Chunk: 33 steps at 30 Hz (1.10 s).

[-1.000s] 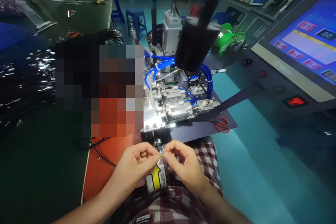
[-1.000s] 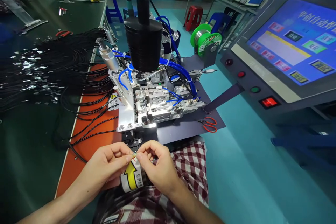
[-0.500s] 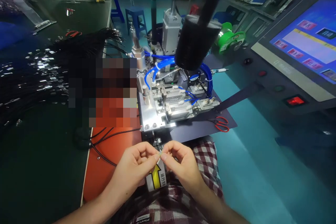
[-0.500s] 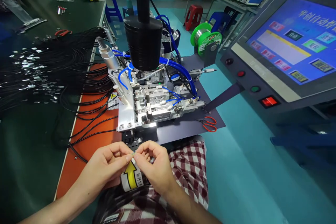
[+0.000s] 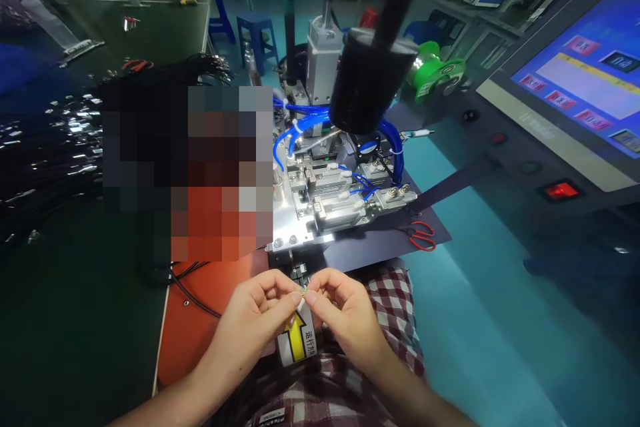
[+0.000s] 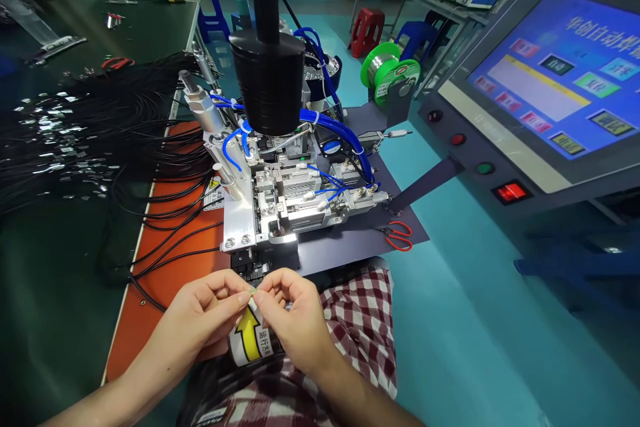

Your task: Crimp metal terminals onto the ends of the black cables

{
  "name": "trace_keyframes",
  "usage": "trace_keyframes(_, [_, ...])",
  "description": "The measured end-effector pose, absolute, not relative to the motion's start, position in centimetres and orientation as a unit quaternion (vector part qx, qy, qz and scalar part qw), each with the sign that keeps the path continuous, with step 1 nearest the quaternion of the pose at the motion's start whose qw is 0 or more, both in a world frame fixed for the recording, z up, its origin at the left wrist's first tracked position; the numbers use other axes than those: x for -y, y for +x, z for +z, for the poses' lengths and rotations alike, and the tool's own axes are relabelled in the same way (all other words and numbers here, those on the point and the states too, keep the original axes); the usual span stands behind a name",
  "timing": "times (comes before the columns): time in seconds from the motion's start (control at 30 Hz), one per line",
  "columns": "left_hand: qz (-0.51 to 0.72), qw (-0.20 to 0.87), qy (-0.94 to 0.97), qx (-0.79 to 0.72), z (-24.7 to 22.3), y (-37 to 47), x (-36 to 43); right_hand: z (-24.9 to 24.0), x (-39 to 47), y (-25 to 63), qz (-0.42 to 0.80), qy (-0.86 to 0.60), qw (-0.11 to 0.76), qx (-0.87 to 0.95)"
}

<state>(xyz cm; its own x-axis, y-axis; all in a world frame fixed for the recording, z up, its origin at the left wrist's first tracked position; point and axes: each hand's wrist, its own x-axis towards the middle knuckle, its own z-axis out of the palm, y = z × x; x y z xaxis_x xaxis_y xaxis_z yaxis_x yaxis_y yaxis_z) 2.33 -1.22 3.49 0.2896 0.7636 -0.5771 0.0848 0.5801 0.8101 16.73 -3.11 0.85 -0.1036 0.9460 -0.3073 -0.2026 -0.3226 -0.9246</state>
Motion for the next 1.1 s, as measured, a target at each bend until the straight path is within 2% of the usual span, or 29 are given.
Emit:
trace_keyframes(0.23, [0.237, 0.694, 0.386, -0.560, 3.5, 2.4, 1.0, 0.4, 3.0, 17.1, 0.657, -0.488, 0.449, 0.359])
trace_keyframes(0.63, [0.232, 0.705, 0.379, -0.553, 3.6, 2.4, 1.0, 0.6, 3.0, 16.6, 0.530, -0.531, 0.470, 0.465])
trace_keyframes(1.1, [0.236, 0.666, 0.446, -0.549, 3.7, 2.4, 0.8, 0.0, 3.4, 16.2, 0.501, -0.540, 0.471, 0.485])
